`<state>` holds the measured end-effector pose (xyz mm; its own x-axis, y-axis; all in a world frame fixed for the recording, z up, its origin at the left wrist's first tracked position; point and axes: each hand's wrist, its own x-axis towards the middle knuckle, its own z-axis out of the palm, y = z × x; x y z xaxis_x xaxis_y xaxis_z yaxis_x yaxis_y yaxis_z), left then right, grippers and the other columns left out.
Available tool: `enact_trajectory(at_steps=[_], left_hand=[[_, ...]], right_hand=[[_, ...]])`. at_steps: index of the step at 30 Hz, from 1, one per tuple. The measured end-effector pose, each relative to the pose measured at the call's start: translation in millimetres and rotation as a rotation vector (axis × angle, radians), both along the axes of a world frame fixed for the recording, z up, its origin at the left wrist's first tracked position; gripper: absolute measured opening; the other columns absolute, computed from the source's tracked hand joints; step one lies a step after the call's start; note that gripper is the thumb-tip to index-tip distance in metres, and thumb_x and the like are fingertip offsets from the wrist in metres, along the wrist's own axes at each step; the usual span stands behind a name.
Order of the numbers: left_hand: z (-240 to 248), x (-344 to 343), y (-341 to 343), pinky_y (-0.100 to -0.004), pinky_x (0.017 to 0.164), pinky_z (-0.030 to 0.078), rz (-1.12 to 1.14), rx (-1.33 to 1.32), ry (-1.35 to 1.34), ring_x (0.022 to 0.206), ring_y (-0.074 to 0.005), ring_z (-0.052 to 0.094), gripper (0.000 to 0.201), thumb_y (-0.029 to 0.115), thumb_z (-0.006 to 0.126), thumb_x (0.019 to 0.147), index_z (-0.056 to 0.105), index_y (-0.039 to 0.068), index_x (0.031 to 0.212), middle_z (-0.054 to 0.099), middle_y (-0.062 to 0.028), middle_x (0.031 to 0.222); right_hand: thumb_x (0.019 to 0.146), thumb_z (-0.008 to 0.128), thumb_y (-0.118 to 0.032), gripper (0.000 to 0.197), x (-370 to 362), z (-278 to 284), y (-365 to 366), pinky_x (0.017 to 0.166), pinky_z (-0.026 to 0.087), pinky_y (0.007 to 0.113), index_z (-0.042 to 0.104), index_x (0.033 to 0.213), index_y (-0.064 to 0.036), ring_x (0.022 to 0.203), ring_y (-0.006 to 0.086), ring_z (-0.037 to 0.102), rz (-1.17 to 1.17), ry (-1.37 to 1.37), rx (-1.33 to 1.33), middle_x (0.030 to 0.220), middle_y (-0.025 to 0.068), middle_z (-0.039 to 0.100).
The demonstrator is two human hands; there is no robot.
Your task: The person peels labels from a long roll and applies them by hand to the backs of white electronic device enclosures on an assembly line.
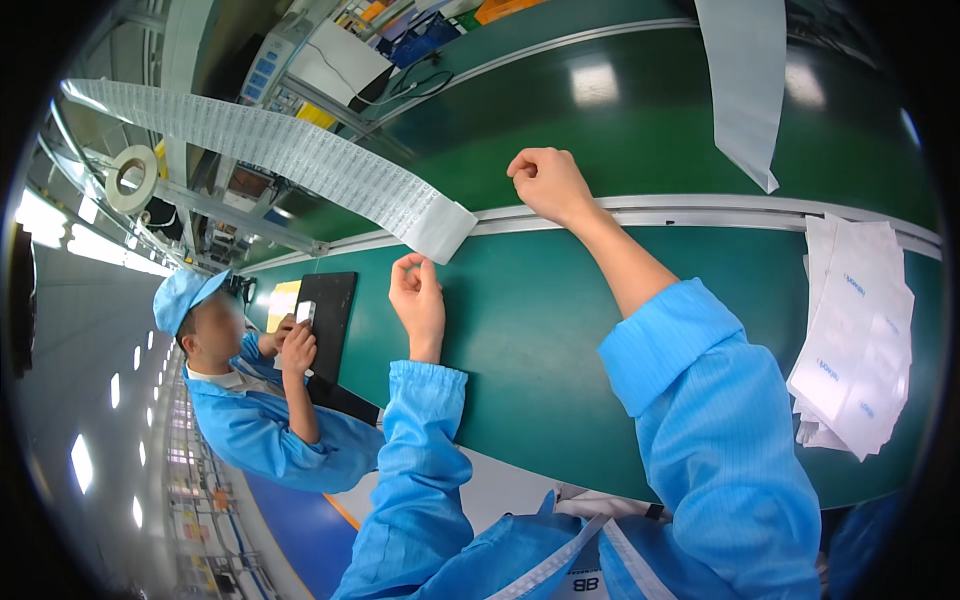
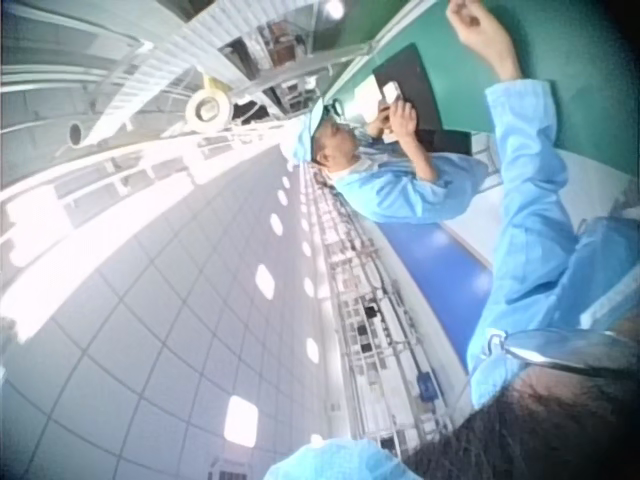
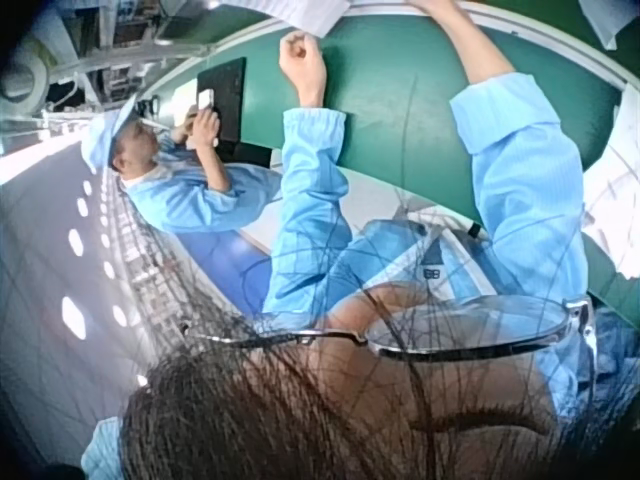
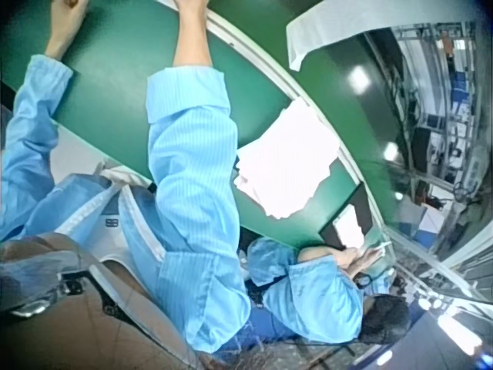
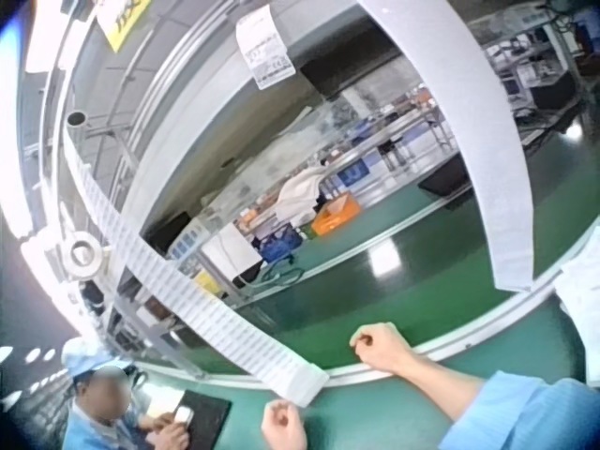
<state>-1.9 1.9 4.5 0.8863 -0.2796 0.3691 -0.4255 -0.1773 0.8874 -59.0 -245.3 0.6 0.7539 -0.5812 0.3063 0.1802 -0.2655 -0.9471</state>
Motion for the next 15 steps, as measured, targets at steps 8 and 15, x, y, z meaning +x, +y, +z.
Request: enact_trajectory(at_steps=[8,15], left_hand=[[1.2,-1.4,-2.1,-0.0186,0.047,0.033,-0.01,-0.001,-0.015,0.052,-0.0018,0.043,0.008,0.009,0.059,0.095,0.055,0.003,0.098,0.052,0.0035,0.061],[0.8,-3.2,-3.8,-0.0188,0.046,0.032,-0.005,-0.006,0.002,0.051,-0.0016,0.043,0.008,0.009,0.06,0.095,0.055,0.003,0.097,0.05,0.0041,0.058]], right_hand=[[0.08,0.05,-0.006,0.022,-2.8,2.4,0.0,0.06,0.048,0.031,0.069,0.088,0.003,0.06,0.0179,0.059,-0.016,-0.009,-0.003,0.066,0.0112,0.064],[0.079,0.052,-0.006,0.021,-2.4,1.1,-2.2,0.061,0.048,0.031,0.069,0.088,0.0035,0.061,0.0183,0.06,-0.012,0.009,0.005,0.067,0.0118,0.065]])
